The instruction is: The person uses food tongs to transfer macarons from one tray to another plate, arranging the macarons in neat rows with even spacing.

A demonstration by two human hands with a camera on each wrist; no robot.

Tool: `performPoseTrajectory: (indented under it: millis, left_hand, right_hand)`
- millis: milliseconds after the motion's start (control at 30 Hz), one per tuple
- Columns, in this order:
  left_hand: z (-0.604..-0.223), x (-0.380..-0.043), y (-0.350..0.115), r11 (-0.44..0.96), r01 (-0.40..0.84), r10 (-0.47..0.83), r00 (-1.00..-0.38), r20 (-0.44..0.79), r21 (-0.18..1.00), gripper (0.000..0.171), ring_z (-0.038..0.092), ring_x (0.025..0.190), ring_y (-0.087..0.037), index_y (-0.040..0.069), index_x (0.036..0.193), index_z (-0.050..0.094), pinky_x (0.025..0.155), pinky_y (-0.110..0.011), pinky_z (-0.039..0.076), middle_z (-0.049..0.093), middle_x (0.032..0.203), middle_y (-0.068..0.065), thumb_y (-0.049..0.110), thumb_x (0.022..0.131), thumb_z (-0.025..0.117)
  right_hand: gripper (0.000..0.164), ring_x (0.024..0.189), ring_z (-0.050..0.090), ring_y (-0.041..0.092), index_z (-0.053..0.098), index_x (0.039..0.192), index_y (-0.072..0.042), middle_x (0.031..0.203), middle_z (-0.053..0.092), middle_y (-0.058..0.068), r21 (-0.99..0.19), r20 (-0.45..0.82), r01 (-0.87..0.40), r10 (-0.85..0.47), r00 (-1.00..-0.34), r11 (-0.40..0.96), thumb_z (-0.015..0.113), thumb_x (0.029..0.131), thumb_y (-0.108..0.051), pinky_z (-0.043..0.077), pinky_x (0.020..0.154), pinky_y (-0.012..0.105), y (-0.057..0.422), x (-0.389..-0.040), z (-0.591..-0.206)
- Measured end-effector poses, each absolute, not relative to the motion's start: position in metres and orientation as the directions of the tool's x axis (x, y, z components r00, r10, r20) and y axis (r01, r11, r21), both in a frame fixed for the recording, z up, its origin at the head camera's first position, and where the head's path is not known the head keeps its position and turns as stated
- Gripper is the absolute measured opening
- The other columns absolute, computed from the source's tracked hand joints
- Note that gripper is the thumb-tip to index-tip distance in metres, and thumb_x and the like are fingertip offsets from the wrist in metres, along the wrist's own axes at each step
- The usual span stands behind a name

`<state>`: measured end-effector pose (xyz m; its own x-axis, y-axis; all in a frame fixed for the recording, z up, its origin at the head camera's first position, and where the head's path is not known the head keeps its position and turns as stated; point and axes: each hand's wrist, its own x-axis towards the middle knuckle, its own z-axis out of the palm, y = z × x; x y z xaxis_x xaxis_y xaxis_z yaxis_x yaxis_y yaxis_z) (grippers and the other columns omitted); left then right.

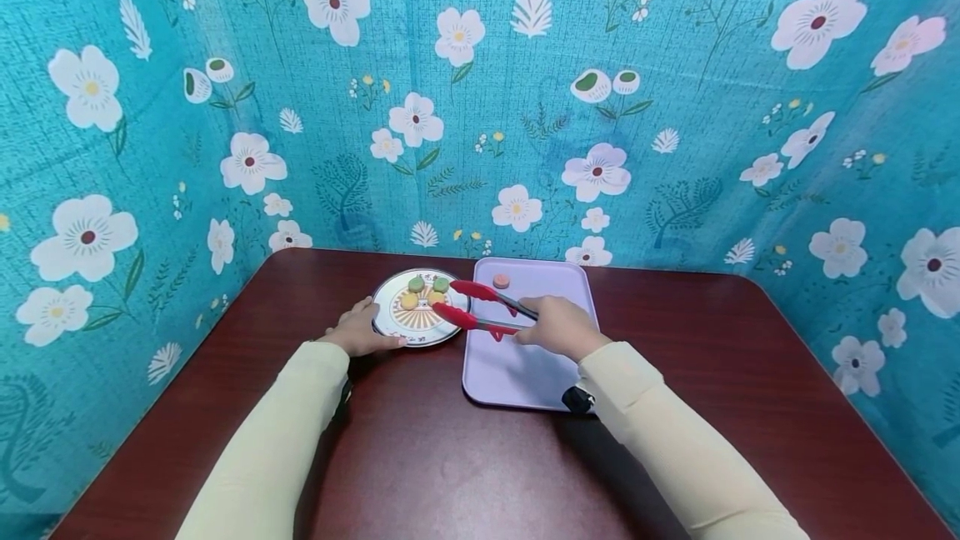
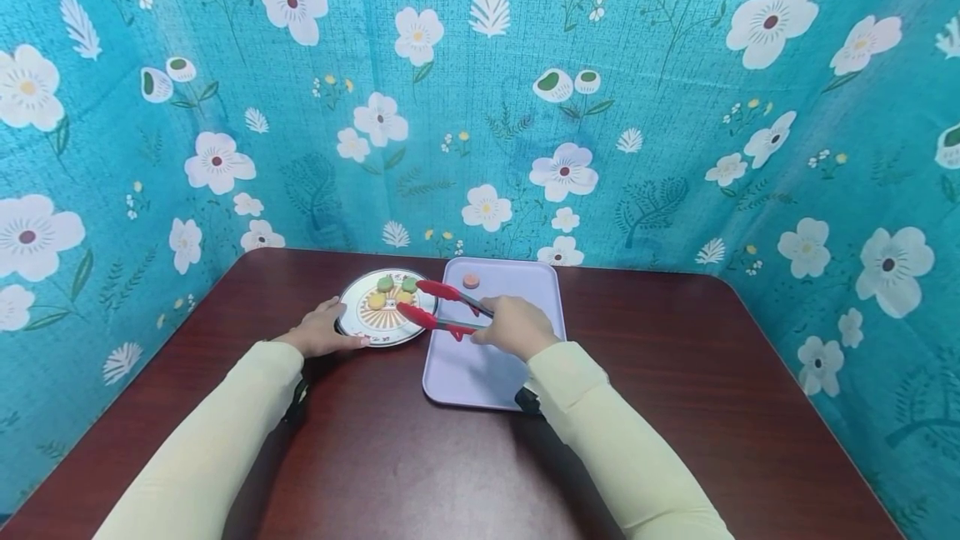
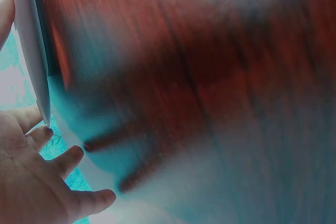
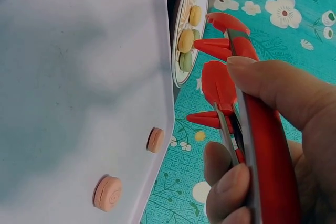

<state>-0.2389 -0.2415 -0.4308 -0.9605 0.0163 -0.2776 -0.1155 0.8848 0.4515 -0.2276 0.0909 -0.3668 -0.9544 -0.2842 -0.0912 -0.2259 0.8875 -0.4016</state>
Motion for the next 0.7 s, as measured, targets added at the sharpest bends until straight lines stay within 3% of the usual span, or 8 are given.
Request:
performPoseTrajectory:
  millis: [333, 700]
  left_hand:
    - [-0.431, -0.239, -0.241, 0.89, -0.119, 0.013, -0.958, -0.286, 0.441, 0.102, 0.018, 0.139, -0.045, 0.001, 0.151, 0.024, 0.106, -0.071, 0.016, 0.014, 0.157, -0.023, 0.056, 0.079, 0.069]
    - [-0.435, -0.244, -0.243, 0.891, -0.125, 0.007, -0.957, -0.289, 0.436, 0.105, 0.016, 0.14, -0.045, 0.003, 0.152, 0.023, 0.106, -0.071, 0.014, 0.013, 0.158, -0.021, 0.059, 0.077, 0.069]
  right_hand:
    - [0.07, 0.091, 0.055, 0.023, 0.057, 0.136, -0.011, 0.115, 0.067, 0.011, -0.398, -0.069, -0.227, -0.276, -0.959, 0.889, 0.082, 0.075, -0.031, 0.052, 0.074, 0.039, 0.102, -0.221, -0.367]
    - [0.066, 0.08, 0.055, 0.02, 0.059, 0.134, -0.012, 0.106, 0.069, 0.009, -0.372, -0.051, -0.24, -0.278, -0.959, 0.897, 0.081, 0.076, -0.033, 0.047, 0.065, 0.035, 0.117, -0.219, -0.371]
